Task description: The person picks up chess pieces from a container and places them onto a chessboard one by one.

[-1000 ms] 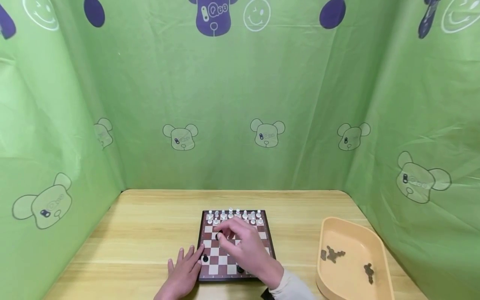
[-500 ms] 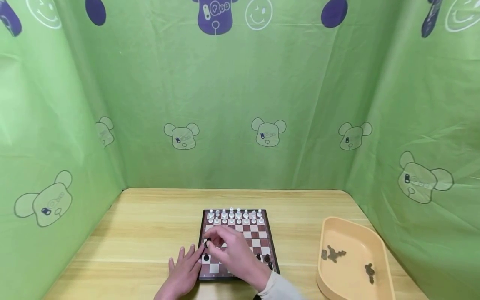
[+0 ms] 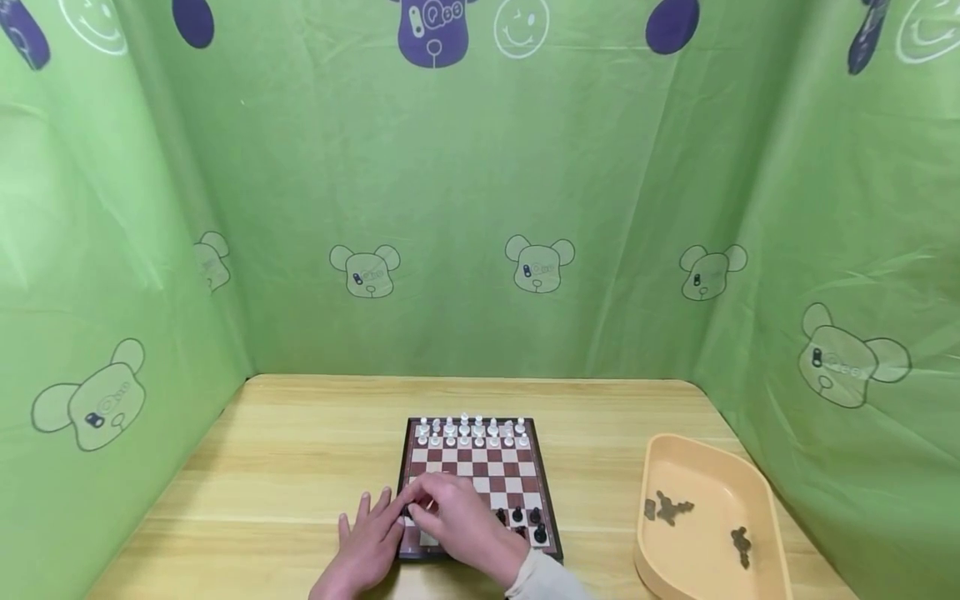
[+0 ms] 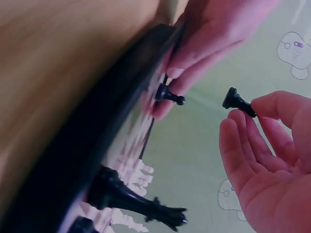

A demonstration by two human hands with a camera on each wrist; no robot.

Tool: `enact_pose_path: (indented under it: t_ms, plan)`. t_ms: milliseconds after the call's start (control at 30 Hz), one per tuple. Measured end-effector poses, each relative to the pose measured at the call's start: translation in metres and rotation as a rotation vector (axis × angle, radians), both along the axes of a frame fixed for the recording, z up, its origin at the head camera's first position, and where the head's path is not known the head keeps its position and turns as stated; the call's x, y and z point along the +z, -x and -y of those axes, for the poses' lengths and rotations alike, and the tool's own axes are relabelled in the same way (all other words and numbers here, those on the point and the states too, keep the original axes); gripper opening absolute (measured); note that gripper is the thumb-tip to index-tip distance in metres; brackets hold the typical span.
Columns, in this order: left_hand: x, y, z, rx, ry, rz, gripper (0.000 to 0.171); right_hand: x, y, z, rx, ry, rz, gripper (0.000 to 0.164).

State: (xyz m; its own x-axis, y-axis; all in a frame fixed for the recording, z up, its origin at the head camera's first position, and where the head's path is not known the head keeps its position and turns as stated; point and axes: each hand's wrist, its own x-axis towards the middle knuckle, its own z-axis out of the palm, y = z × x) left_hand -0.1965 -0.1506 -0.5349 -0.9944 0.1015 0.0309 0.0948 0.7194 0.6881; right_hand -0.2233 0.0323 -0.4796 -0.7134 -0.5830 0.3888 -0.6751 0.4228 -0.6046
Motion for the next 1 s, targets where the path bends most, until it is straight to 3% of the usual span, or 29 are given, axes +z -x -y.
enact_pose_path:
  t_ms: [467,800,1000]
  plan:
    - [0.004,-0.002,0.0,-0.015,-0.004,0.015,0.045,-0.013,0.001,0.004,-0.024,-0.161,0.002,0.004]
    - [-0.014,0.002,0.002,0.004,-0.001,-0.028,0.046,-0.018,0.001,0.006,-0.019,-0.196,0.025,0.004]
    - [-0.001,0.0,0.001,-0.016,-0.017,0.007,0.046,-0.021,0.002,0.006,-0.011,-0.195,0.014,0.005]
